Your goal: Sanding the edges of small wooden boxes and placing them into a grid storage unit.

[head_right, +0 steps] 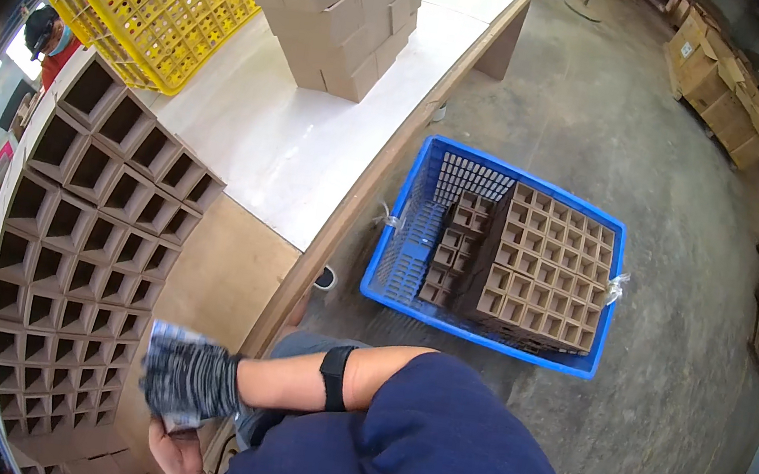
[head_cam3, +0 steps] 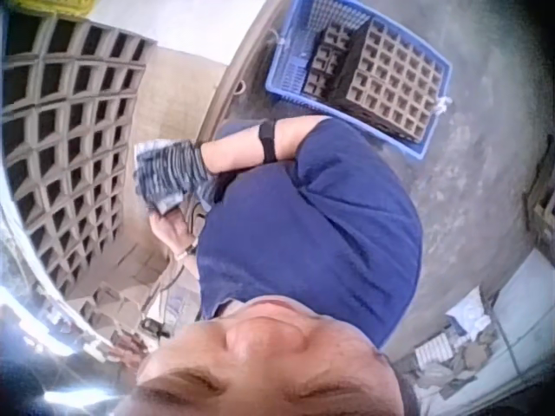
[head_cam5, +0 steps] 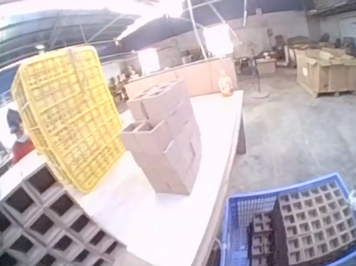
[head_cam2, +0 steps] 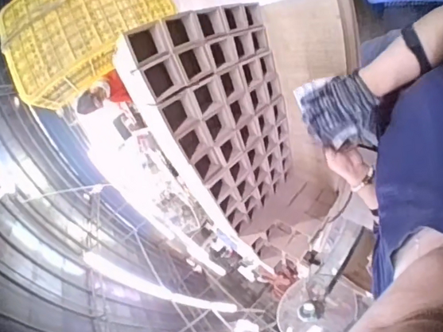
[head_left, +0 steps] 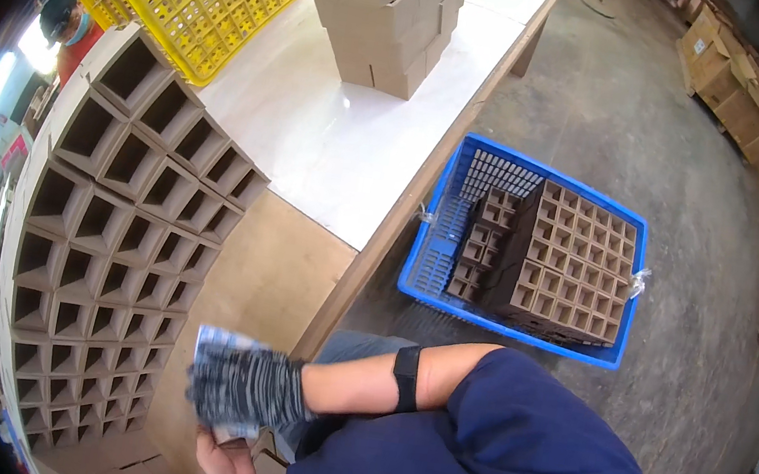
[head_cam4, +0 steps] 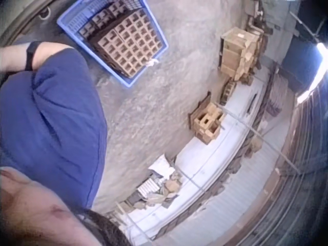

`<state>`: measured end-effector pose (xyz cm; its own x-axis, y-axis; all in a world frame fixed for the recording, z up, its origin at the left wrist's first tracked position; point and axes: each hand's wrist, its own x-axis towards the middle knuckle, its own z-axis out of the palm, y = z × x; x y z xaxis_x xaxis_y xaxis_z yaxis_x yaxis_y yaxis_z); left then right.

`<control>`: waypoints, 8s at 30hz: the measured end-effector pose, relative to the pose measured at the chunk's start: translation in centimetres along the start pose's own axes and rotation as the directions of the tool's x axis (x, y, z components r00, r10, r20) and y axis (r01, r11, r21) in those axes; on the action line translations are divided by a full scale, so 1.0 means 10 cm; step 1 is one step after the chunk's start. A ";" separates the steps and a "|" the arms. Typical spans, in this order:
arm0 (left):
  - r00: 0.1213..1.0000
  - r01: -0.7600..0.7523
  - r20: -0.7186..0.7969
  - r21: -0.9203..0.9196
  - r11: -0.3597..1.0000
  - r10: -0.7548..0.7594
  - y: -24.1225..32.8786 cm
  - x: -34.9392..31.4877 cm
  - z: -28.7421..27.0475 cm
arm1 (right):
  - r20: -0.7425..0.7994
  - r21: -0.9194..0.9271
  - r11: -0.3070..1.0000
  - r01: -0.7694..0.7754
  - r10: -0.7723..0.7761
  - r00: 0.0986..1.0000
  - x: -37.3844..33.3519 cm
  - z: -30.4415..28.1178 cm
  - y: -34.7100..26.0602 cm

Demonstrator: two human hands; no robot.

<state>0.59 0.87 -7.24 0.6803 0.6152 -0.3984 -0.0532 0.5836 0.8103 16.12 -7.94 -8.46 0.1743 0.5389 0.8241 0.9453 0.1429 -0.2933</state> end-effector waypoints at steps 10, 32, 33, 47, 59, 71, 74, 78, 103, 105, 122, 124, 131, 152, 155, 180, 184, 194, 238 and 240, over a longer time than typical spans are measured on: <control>0.984 0.023 0.176 -0.247 0.969 0.022 0.09 -0.09 -0.06 | 0.216 -0.086 0.949 -0.302 0.314 0.924 -0.13 -0.08 0.70; 0.968 -0.049 0.152 -0.666 0.744 0.199 -0.10 -0.09 0.22 | 0.308 -0.197 0.968 -0.156 0.212 0.927 0.19 -0.17 0.20; 0.969 -0.050 0.150 -0.662 0.748 0.198 -0.13 -0.09 0.21 | 0.297 -0.114 0.983 -0.141 0.169 0.940 0.35 -0.25 0.00; 0.916 -0.020 0.286 -0.668 0.744 0.282 -0.15 -0.14 0.14 | 0.266 -0.006 0.992 -0.123 0.120 0.957 0.48 -0.27 -0.11; 0.918 -0.293 0.213 -0.202 0.935 0.334 0.05 -0.30 0.13 | 0.314 -0.094 0.988 -0.124 0.147 0.938 0.15 -0.20 0.37; 0.835 -0.520 0.207 0.596 0.611 0.509 0.08 -0.26 0.25 | 0.425 0.084 0.977 0.196 -0.214 0.880 0.53 -0.31 -0.44; 0.920 -0.378 0.098 0.473 0.796 0.379 -0.10 -0.17 0.14 | 0.448 0.009 0.973 0.232 -0.211 0.869 0.47 -0.16 -0.21; 0.901 -0.429 0.105 0.376 0.821 0.422 -0.08 -0.23 0.17 | 0.399 -0.314 0.932 0.181 -0.044 0.916 0.41 -0.12 0.13; 0.930 -0.365 0.166 0.340 0.866 0.327 -0.20 -0.13 0.01 | 0.543 0.006 0.980 0.201 -0.172 0.822 0.41 -0.15 -0.13; 0.932 -0.353 0.171 0.219 0.910 0.320 -0.20 -0.13 0.01 | 0.710 -0.286 0.954 0.093 0.146 0.689 0.25 0.03 0.27; 0.997 -0.003 -0.064 -0.494 0.870 -0.033 -0.01 -0.11 -0.08 | 0.477 -0.070 0.990 -0.121 0.140 0.868 0.11 -0.26 0.29; 1.000 -0.012 -0.011 -0.487 0.874 0.007 -0.01 -0.12 -0.09 | 0.402 0.012 0.992 -0.128 0.112 0.909 0.12 -0.25 0.23; 0.986 -0.111 0.084 -0.309 0.944 0.144 -0.18 -0.05 -0.27 | 0.480 0.241 0.957 0.164 -0.264 0.837 0.29 -0.27 -0.30; 0.979 -0.109 0.118 -0.391 0.914 0.167 -0.10 -0.13 -0.17 | 0.538 0.188 0.976 0.106 -0.193 0.821 0.49 -0.38 -0.33; 0.975 -0.149 0.099 -0.371 0.917 0.199 -0.14 -0.11 -0.19 | 0.466 0.195 0.956 0.220 -0.288 0.837 0.36 -0.29 -0.31; 0.899 -0.228 0.286 -0.340 0.912 0.332 -0.04 -0.20 -0.13 | 0.299 0.233 0.959 -0.162 0.088 0.950 0.45 -0.40 0.06; 0.891 -0.195 0.323 -0.363 0.911 0.320 -0.06 -0.15 -0.17 | 0.405 0.347 0.935 0.077 -0.223 0.887 0.49 -0.38 -0.27; 0.846 -0.369 0.319 -0.229 0.901 0.428 0.00 -0.26 -0.19 | 0.376 0.267 0.964 0.008 -0.112 0.920 0.53 -0.38 -0.22; 0.859 -0.227 0.346 -0.403 0.886 0.378 0.07 -0.34 -0.14 | 0.395 0.176 0.982 -0.075 -0.001 0.919 0.54 -0.32 0.00; 0.859 -0.232 0.357 -0.369 0.900 0.368 0.06 -0.33 -0.14 | 0.463 0.244 0.970 -0.024 -0.095 0.881 0.78 -0.51 -0.29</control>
<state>-2.66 -0.04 -6.03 0.8256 0.5536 0.1096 -0.4756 0.5779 0.6632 16.19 -8.41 1.31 -0.0638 0.8460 0.5293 0.8451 0.3279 -0.4222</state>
